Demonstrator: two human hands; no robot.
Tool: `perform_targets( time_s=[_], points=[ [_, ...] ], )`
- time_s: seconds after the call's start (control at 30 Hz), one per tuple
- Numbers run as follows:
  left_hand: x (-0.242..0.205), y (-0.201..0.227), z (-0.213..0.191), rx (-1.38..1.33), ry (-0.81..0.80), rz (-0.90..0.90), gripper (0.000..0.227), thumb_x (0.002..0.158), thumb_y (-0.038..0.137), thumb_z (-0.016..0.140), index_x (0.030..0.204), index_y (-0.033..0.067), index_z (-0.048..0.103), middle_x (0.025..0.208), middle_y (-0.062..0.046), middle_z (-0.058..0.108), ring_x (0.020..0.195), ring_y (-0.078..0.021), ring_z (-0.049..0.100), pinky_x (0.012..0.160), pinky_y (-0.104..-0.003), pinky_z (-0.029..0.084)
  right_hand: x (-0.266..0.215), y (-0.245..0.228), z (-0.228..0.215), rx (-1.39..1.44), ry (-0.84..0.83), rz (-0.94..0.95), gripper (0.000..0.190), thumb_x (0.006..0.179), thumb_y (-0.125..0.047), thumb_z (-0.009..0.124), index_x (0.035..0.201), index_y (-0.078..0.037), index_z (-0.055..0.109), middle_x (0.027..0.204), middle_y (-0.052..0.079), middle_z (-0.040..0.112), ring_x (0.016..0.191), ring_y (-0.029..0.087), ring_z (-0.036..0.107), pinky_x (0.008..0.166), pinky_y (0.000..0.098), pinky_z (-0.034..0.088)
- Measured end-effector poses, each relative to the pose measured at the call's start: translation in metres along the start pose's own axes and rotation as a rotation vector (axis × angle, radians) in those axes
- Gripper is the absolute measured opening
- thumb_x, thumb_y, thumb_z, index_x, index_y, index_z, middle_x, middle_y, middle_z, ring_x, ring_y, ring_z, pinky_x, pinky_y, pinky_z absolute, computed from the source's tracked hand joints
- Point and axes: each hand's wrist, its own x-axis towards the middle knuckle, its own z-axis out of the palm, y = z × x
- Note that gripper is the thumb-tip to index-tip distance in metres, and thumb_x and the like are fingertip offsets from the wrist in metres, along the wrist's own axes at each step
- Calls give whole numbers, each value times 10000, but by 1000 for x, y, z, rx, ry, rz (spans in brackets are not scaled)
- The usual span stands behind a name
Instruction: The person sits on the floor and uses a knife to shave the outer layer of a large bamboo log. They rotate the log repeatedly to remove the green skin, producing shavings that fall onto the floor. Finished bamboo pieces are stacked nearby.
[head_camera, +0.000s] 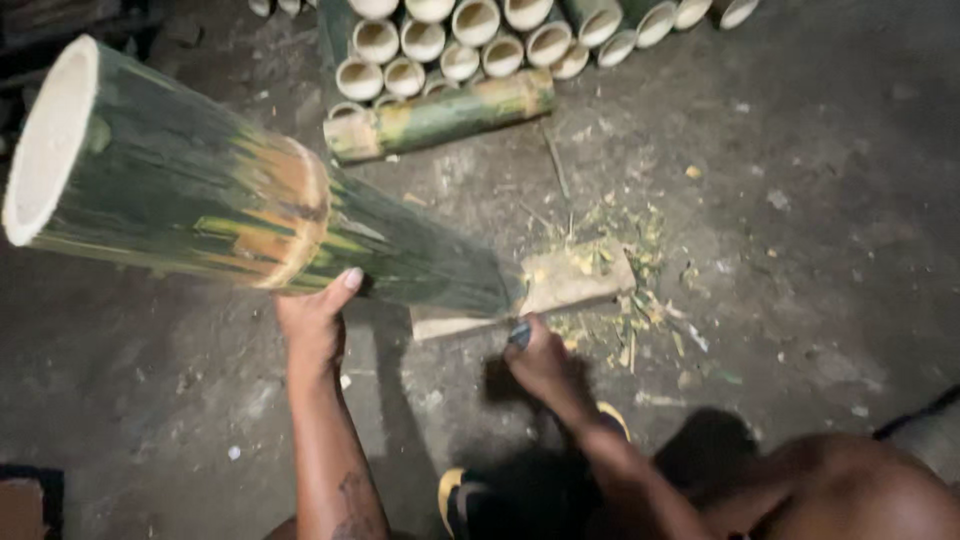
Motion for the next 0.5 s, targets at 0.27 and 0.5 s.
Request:
perform_targets(
  time_s=[0.27, 0.5],
  points=[
    [11, -3, 0, -20, 59, 39, 707, 771, 44, 828, 1414, -1, 539, 1295, -72, 632, 1180, -209, 611, 1064, -333, 476, 11, 56, 9, -47, -25, 1, 287, 775, -238, 755, 991, -76, 659, 913, 211, 726, 919, 395, 711, 809, 481, 554],
    [9, -6, 9, 17, 107, 75, 746, 775, 98, 850, 1430, -4, 509, 1340, -97, 614, 1205, -207, 610, 1078, -332, 472, -15, -16, -1, -12, 20, 23, 328, 804, -164, 730, 1109, -82, 645, 887, 211, 732, 868, 428, 710, 733, 503, 554]
  ],
)
